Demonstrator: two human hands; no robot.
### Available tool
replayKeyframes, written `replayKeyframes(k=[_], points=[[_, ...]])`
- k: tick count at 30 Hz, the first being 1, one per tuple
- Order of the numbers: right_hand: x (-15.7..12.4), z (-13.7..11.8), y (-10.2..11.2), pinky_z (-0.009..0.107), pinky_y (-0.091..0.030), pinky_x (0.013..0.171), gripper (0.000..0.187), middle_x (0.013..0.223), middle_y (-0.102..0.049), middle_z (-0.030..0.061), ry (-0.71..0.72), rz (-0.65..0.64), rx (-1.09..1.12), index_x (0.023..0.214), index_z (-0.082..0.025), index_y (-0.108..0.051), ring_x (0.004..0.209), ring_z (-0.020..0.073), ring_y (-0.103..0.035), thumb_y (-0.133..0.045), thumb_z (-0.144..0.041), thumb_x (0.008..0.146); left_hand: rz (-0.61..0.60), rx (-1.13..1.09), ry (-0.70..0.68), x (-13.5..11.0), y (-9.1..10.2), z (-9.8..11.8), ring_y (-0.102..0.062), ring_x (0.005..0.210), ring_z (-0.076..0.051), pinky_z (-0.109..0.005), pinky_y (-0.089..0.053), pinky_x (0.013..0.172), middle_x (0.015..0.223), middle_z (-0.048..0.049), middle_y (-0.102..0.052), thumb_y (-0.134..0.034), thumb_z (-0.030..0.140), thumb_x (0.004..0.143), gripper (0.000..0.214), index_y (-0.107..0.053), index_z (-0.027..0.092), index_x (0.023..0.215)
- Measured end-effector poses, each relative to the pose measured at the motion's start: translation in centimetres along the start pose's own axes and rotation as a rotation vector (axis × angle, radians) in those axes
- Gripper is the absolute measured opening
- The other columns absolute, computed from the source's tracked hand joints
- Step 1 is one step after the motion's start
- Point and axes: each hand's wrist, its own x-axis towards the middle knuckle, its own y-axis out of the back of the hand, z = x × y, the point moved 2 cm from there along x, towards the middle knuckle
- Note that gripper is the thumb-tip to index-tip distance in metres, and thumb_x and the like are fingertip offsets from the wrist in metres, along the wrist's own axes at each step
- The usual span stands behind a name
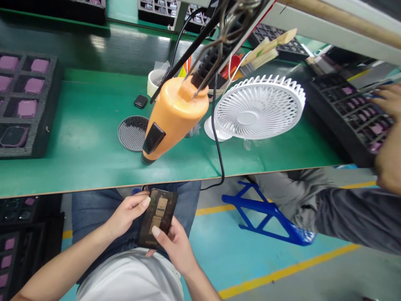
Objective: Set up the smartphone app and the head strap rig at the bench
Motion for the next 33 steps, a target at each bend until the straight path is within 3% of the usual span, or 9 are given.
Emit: replayKeyframes(k=[3,5,9,14,17,21,24,29,33], points=[[0.2,0.1,-0.1,0.044,-0.072,0.066,0.068,0.123,-0.079,0.0172,-0.005,0.030,0.071,0.145,-0.021,-0.071,0.093,0.0314,-0.080,-0.062,-0.075,0.106,-0.001,0.010,0.002,0.0,-0.1,-0.2,-0.059,0.096,-0.023,-0.034,-0.045,0.091,0.096,-0.0073,-0.062,-0.055,0.059,0.114,0.055,-0.070,0.016,0.085],[0.1,0.1,-0.1,0.050,-0.073,0.075,0.074,0.125,-0.079,0.0188,0.007,0.022,0.128,0.144,-0.020,-0.073,0.100,0.0346,-0.081,-0.053,-0.081,0.107,0.004,0.013,0.003,0.0,-0.2,-0.3,-0.059,0.098,-0.024,-0.035,-0.045,0.093,0.096,-0.0074,-0.061,-0.055,0.060,0.114,0.055,-0.070,0.016,0.085],[-0.1,0.3,0.1,0.054,-0.072,0.086,0.059,0.124,-0.080,0.0164,0.006,0.056,0.074,0.145,-0.022,-0.074,0.101,0.0348,-0.082,-0.074,-0.065,0.103,0.006,0.018,0.000,0.0,-0.2,-0.3,-0.061,0.100,-0.024,-0.035,-0.045,0.095,0.097,-0.0071,-0.062,-0.054,0.060,0.114,0.054,-0.069,0.016,0.086],[0.3,0.9,0.7,0.057,-0.068,0.099,0.061,0.121,-0.082,0.0146,-0.034,0.088,0.016,0.138,-0.021,-0.078,0.108,0.0366,-0.081,-0.092,-0.059,0.091,-0.005,0.037,-0.018,-0.3,-0.4,-0.4,-0.058,0.095,-0.022,-0.033,-0.044,0.089,0.094,-0.0063,-0.061,-0.055,0.062,0.113,0.056,-0.065,0.017,0.081],[0.6,0.5,0.8,0.059,-0.063,0.109,0.069,0.125,-0.082,0.0162,-0.040,0.102,0.046,0.133,-0.021,-0.081,0.124,0.0390,-0.076,-0.076,-0.078,0.095,-0.017,0.044,-0.019,-0.5,-0.6,-0.8,-0.057,0.093,-0.022,-0.033,-0.043,0.088,0.095,-0.0067,-0.061,-0.057,0.063,0.112,0.057,-0.063,0.018,0.078],[0.5,-0.1,0.5,0.062,-0.056,0.119,0.094,0.133,-0.080,0.0194,-0.065,0.022,0.141,0.146,-0.020,-0.075,0.141,0.0406,-0.068,-0.053,-0.097,0.095,-0.004,0.049,-0.003,-0.6,-0.7,-1.2,-0.056,0.091,-0.022,-0.034,-0.042,0.086,0.093,-0.0062,-0.060,-0.056,0.065,0.112,0.058,-0.060,0.019,0.077],[0.4,0.2,0.5,0.061,-0.052,0.123,0.093,0.135,-0.079,0.0187,-0.055,0.015,0.143,0.147,-0.021,-0.074,0.143,0.0390,-0.067,-0.054,-0.095,0.095,0.008,0.047,0.009,-0.5,-0.5,-1.3,-0.054,0.089,-0.022,-0.034,-0.042,0.085,0.090,-0.0055,-0.058,-0.055,0.067,0.111,0.059,-0.057,0.020,0.076],[0.1,1.2,0.8,0.057,-0.057,0.118,0.059,0.137,-0.079,0.0147,-0.001,0.082,0.081,0.138,-0.025,-0.080,0.137,0.0375,-0.070,-0.080,-0.067,0.096,0.012,0.027,0.027,-0.6,-0.4,-1.6,-0.053,0.088,-0.021,-0.033,-0.042,0.086,0.090,-0.0049,-0.058,-0.056,0.068,0.111,0.060,-0.058,0.019,0.077],[-0.7,1.5,1.5,0.056,-0.058,0.117,0.057,0.137,-0.079,0.0142,-0.006,0.167,0.072,0.136,-0.025,-0.080,0.136,0.0382,-0.070,-0.084,-0.063,0.094,0.012,0.017,0.043,-0.8,-0.6,-2.2,-0.053,0.089,-0.020,-0.033,-0.041,0.086,0.091,-0.0045,-0.057,-0.055,0.068,0.111,0.061,-0.057,0.019,0.075]])
